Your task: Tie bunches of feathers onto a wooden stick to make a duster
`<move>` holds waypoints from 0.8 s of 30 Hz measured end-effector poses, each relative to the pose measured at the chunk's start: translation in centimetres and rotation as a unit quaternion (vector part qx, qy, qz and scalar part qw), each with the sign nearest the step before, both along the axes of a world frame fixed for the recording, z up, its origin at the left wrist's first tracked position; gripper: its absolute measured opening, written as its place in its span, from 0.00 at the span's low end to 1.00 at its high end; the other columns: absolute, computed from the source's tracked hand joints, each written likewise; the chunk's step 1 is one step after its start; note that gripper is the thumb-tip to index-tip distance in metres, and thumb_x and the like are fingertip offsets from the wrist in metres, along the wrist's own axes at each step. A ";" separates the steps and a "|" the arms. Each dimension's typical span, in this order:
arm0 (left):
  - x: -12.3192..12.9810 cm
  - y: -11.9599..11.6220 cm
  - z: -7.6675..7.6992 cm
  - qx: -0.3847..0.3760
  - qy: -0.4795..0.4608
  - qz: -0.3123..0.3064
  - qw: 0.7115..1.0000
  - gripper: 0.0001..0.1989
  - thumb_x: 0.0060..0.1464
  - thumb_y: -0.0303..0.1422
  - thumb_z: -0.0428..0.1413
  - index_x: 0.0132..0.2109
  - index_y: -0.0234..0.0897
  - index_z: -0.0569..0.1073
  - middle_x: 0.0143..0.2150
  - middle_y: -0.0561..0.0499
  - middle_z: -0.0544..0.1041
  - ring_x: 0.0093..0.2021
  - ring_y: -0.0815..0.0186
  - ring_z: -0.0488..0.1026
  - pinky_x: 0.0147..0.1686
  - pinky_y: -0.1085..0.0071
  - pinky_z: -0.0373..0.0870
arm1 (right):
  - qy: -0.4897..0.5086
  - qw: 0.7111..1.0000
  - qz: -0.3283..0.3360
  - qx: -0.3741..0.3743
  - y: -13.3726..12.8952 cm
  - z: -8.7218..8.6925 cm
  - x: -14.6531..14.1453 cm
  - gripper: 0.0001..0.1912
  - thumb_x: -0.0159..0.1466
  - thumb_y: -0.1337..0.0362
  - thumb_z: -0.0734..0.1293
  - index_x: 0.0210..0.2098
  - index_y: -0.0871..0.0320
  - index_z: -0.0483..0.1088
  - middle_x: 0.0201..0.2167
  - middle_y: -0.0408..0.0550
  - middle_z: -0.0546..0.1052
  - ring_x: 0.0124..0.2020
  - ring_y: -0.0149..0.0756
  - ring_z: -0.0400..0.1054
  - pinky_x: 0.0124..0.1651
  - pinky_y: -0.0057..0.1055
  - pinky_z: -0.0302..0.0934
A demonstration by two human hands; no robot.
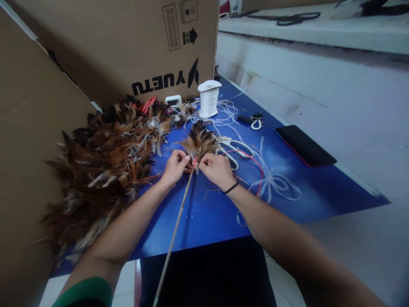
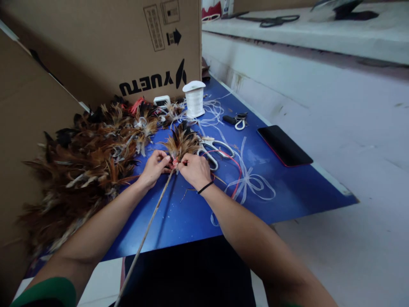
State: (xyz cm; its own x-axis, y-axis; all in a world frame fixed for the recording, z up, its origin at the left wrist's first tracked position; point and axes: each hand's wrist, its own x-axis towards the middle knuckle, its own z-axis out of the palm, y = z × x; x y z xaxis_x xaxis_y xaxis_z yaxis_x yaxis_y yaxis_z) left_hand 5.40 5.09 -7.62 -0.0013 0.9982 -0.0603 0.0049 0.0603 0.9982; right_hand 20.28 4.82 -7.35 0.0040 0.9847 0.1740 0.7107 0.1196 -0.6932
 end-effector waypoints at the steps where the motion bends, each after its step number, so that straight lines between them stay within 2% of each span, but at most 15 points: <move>1: -0.1 -0.1 -0.1 0.002 0.004 -0.003 1.000 0.15 0.48 0.39 0.59 0.34 0.36 0.61 0.27 0.56 0.70 0.25 0.72 0.72 0.26 0.72 0.72 | -0.002 1.000 0.001 0.001 0.0 0.0 0.0 0.07 0.51 0.61 0.64 0.23 0.54 0.74 0.18 0.41 0.72 0.20 0.29 0.60 0.26 0.27 0.49; 4: -0.3 -0.2 -0.4 0.014 0.056 -0.017 0.998 0.16 0.46 0.42 0.60 0.34 0.35 0.66 0.28 0.53 0.73 0.26 0.69 0.73 0.29 0.71 0.72 | -0.003 1.000 0.003 -0.002 0.0 -0.1 0.0 0.08 0.52 0.60 0.64 0.23 0.54 0.74 0.18 0.41 0.72 0.20 0.29 0.60 0.26 0.27 0.48; 9: -0.5 0.0 -1.0 0.041 0.123 -0.018 0.991 0.12 0.46 0.39 0.60 0.33 0.34 0.71 0.28 0.51 0.75 0.27 0.69 0.73 0.30 0.72 0.71 | -0.001 1.000 0.000 -0.009 0.0 0.0 0.0 0.08 0.52 0.59 0.65 0.24 0.54 0.74 0.18 0.41 0.72 0.20 0.30 0.60 0.25 0.27 0.47; 13: -0.5 0.1 -1.1 0.043 0.118 -0.015 0.992 0.09 0.48 0.36 0.58 0.32 0.34 0.71 0.27 0.51 0.75 0.26 0.68 0.73 0.30 0.71 0.71 | 0.002 1.000 0.002 -0.004 0.0 0.1 0.0 0.08 0.52 0.60 0.64 0.23 0.54 0.74 0.18 0.41 0.71 0.20 0.29 0.60 0.26 0.27 0.48; 19: -0.5 0.2 -1.3 0.029 0.093 -0.014 0.995 0.10 0.47 0.36 0.59 0.32 0.34 0.70 0.26 0.51 0.75 0.26 0.67 0.74 0.30 0.69 0.73 | 0.006 1.000 -0.002 -0.003 0.1 -0.1 0.1 0.07 0.51 0.60 0.64 0.22 0.54 0.73 0.17 0.41 0.71 0.20 0.29 0.58 0.26 0.27 0.47; 24: -1.0 0.4 -1.9 0.043 0.130 -0.030 0.990 0.10 0.48 0.38 0.58 0.33 0.34 0.71 0.30 0.49 0.76 0.29 0.66 0.75 0.32 0.69 0.73 | 0.003 1.000 -0.002 0.001 0.2 -0.2 0.1 0.07 0.51 0.59 0.64 0.23 0.54 0.73 0.17 0.40 0.70 0.20 0.29 0.58 0.26 0.27 0.46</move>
